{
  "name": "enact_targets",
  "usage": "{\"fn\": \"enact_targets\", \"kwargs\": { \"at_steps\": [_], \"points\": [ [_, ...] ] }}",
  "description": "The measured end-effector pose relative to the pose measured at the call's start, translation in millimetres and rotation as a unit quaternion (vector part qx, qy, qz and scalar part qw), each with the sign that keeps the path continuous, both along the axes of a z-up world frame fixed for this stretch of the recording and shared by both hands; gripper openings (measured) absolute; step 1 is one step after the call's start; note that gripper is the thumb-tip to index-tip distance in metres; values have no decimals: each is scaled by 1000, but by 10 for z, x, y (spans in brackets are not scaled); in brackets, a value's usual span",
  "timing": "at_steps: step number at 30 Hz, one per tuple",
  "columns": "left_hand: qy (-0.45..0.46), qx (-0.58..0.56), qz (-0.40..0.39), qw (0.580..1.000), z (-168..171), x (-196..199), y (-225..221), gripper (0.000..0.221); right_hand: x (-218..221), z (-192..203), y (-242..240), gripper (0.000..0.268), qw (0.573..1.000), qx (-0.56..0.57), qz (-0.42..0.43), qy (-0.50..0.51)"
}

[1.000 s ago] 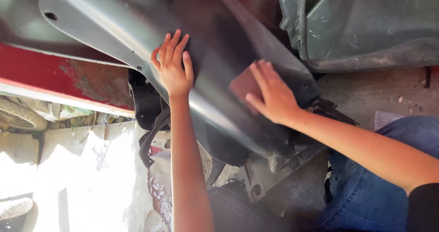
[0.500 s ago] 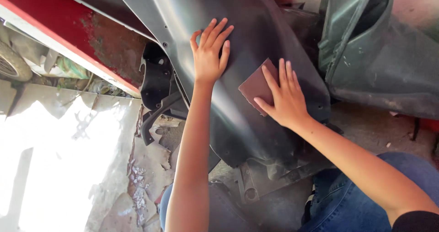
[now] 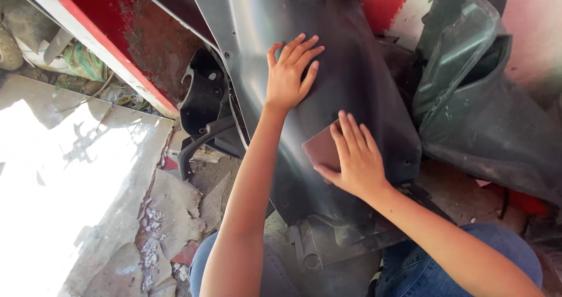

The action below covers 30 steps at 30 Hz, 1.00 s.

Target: The person sits on the floor of a motorcycle workshop and sands a large black plastic scooter fairing panel by hand, holding the panel steady with one hand while rubbing a sanding block over its surface, repositioning the panel to sand different areas.

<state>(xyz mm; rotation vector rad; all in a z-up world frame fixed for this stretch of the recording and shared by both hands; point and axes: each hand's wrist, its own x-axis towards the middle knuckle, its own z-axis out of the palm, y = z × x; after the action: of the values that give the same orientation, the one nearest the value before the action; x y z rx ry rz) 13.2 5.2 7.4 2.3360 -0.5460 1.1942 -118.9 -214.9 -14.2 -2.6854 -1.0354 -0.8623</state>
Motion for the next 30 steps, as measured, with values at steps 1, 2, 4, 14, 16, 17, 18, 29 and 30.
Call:
{"fn": "enact_targets", "kwargs": {
  "at_steps": [1, 2, 4, 14, 16, 17, 18, 29, 30],
  "points": [
    [-2, -3, 3, 1000, -3, 11, -7, 30, -18, 3, -8, 93, 1000, -3, 3, -2],
    [-4, 2, 4, 1000, -5, 19, 1, 30, -34, 1, -3, 92, 1000, -5, 2, 19],
    [-7, 4, 11, 1000, -1, 14, 16, 30, -43, -18, -3, 91, 999, -9, 7, 39],
    [-33, 9, -31, 999, -97, 15, 254, 34, -35, -183, 131, 69, 985, -146, 87, 10],
    [-47, -3, -32, 998, -177, 15, 425, 34, -38, -249, 161, 70, 978, -181, 102, 27],
    [-43, -44, 34, 998, -221, 8, 533, 32, -36, -318, 172, 67, 975, -182, 118, 48],
    [-38, -88, 99, 991, -270, 3, 624, 30, -33, -382, 168, 64, 971, -185, 133, 69],
    [192, -285, 266, 901, -1715, 469, 1322, 50, 204, -260, 341, 56, 989, -125, 66, 33],
    [196, -304, 255, 897, -1727, 506, 1304, 48, 134, -427, 340, 56, 982, -155, 100, 43]
  ]
}}
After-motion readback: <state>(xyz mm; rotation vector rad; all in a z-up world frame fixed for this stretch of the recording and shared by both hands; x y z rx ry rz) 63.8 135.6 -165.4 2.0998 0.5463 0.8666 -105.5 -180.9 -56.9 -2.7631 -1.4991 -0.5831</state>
